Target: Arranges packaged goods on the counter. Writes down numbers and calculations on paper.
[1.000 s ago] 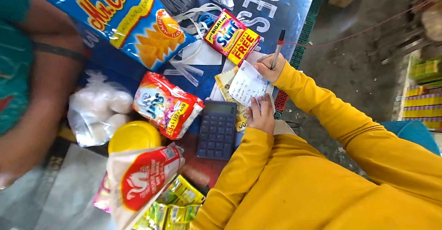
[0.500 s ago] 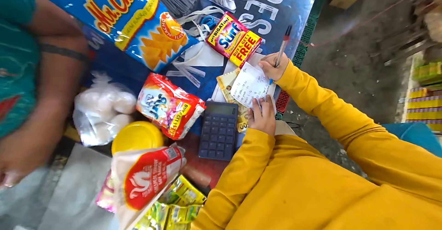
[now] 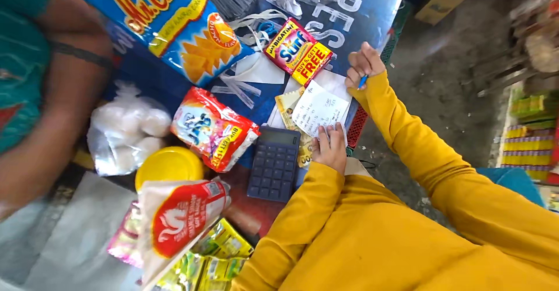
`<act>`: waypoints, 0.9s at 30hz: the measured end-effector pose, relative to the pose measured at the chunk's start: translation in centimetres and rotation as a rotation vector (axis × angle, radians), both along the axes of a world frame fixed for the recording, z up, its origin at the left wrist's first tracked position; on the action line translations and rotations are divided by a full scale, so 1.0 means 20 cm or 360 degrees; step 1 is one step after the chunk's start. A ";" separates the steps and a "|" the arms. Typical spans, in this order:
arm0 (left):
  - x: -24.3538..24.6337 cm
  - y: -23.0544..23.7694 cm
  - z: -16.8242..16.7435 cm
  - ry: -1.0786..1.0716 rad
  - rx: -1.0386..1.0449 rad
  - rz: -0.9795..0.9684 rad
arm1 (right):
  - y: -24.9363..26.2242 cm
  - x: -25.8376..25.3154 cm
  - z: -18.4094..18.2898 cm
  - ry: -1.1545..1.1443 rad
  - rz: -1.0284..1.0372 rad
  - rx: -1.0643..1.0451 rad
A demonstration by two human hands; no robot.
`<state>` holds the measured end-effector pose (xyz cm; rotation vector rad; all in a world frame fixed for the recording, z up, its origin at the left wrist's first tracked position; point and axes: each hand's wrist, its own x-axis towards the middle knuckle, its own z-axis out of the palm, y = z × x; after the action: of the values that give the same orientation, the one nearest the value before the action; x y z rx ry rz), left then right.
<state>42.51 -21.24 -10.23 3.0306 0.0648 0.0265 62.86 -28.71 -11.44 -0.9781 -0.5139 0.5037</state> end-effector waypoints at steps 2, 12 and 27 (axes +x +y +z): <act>0.01 0.00 0.03 0.0237 -0.0048 -0.0011 | -0.01 0.02 -0.03 -0.0023 0.0091 0.0231; 0.01 0.01 0.02 0.0207 -0.0187 -0.0024 | 0.05 -0.25 0.13 -0.0866 -0.0243 -0.0619; 0.01 0.03 0.00 0.0198 -0.0500 -0.0031 | -0.27 -0.36 -0.11 -0.1612 -0.0693 -0.1164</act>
<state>42.63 -20.62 -10.17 2.7150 0.0445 -0.1588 55.72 -34.18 -13.65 -2.0034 -1.0083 -0.2838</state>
